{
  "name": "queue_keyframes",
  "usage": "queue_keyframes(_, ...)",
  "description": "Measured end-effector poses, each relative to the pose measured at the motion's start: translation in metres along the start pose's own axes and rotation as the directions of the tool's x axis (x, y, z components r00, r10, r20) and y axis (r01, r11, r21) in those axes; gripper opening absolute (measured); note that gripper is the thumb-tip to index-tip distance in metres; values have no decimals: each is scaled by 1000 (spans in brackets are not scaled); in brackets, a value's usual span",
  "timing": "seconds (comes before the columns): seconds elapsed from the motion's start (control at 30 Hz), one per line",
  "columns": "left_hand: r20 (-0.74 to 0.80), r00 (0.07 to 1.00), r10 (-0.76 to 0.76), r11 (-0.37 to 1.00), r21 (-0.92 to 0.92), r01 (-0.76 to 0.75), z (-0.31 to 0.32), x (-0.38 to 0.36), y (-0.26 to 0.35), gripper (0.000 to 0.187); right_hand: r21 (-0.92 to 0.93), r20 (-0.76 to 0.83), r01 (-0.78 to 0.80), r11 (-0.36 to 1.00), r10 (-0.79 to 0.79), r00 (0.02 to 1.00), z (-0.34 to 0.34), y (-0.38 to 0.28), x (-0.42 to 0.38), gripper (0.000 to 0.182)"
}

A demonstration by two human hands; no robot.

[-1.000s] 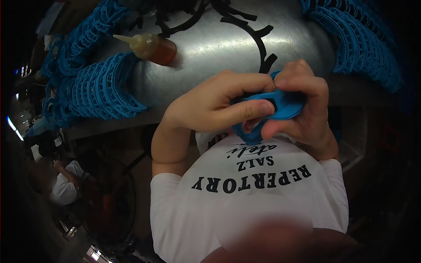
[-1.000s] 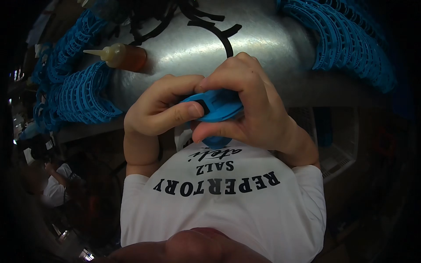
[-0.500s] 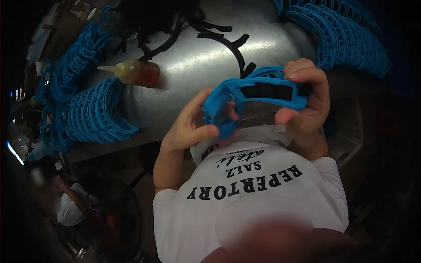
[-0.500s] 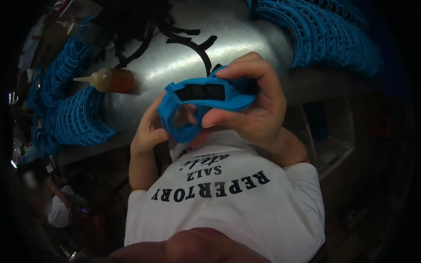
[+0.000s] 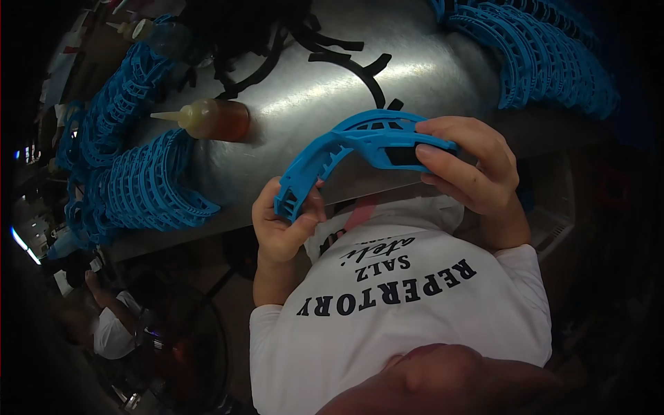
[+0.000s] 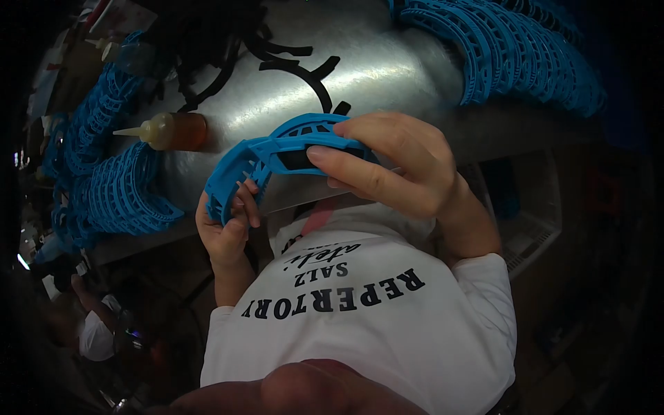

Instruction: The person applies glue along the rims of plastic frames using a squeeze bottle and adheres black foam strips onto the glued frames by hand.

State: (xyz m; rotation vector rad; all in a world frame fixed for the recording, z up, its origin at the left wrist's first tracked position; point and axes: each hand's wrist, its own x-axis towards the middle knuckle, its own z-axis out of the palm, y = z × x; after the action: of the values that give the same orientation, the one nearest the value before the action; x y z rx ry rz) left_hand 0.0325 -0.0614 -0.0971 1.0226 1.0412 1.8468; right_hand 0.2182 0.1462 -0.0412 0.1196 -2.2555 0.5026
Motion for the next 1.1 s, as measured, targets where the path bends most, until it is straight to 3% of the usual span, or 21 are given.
queue_keyframes(0.13, -26, 998, -52, 998, -31, 51, 3, -4, 1, 38, 10, 0, -52, 999, 52, 999, 1, -2, -4, 44)
queue_keyframes(0.23, -17, 999, 26, 999, 30, -26, 2, -1, -2, 38, 269, -78, -26, 963, 49, 996, 4, 1, -1, 41)
queue_keyframes(0.27, -10, 998, 66, 996, 58, -66, 2, -1, -2, 38, 269, -78, -25, 963, 48, 996, 4, -1, 0, 41)
queue_keyframes(0.37, -31, 998, 56, 996, 72, -54, 1, -3, 1, 36, 582, -27, -297, 757, 383, 923, -2, -8, 7, 33)
queue_keyframes(0.4, -41, 998, 52, 996, 80, -49, 2, -3, 2, 36, 580, -29, -298, 758, 385, 922, -6, -9, 12, 33)
queue_keyframes(0.5, -37, 997, 67, 982, 180, -59, 3, -2, 5, 33, 321, 263, -413, 852, 339, 903, -18, -7, 28, 31)
queue_keyframes(0.7, 21, 984, 178, 929, 325, -175, -3, -2, 2, 31, 317, 359, -499, 806, 385, 850, -13, -2, 32, 29)
queue_keyframes(0.8, -84, 996, -7, 979, 202, 24, -3, -7, 6, 32, 335, 429, -550, 765, 396, 812, -6, 12, 31, 31)
queue_keyframes(0.87, -115, 993, -18, 979, 199, 40, -7, -9, 5, 32, 754, 289, -521, 401, 509, 811, 7, 40, 24, 31)
queue_keyframes(0.9, -145, 989, -24, 979, 196, 52, -9, -9, 5, 32, 753, 290, -520, 403, 506, 812, 13, 55, 22, 31)
queue_keyframes(0.93, -175, 984, -31, 979, 192, 65, -10, -9, 5, 32, 388, 257, -554, 736, 491, 832, 18, 70, 20, 32)
queue_keyframes(0.97, -175, 984, -27, 979, 193, 62, -11, -9, 6, 32, -74, 236, -456, 887, 459, 856, 23, 84, 18, 33)
queue_keyframes(1.0, -202, 979, -40, 979, 190, 80, -11, -8, 7, 32, -74, 235, -454, 888, 458, 857, 31, 94, 15, 33)
queue_keyframes(1.1, -256, 965, -65, 977, 182, 114, -9, -7, 11, 32, -343, 322, -154, 927, 270, 907, 53, 117, 9, 25)
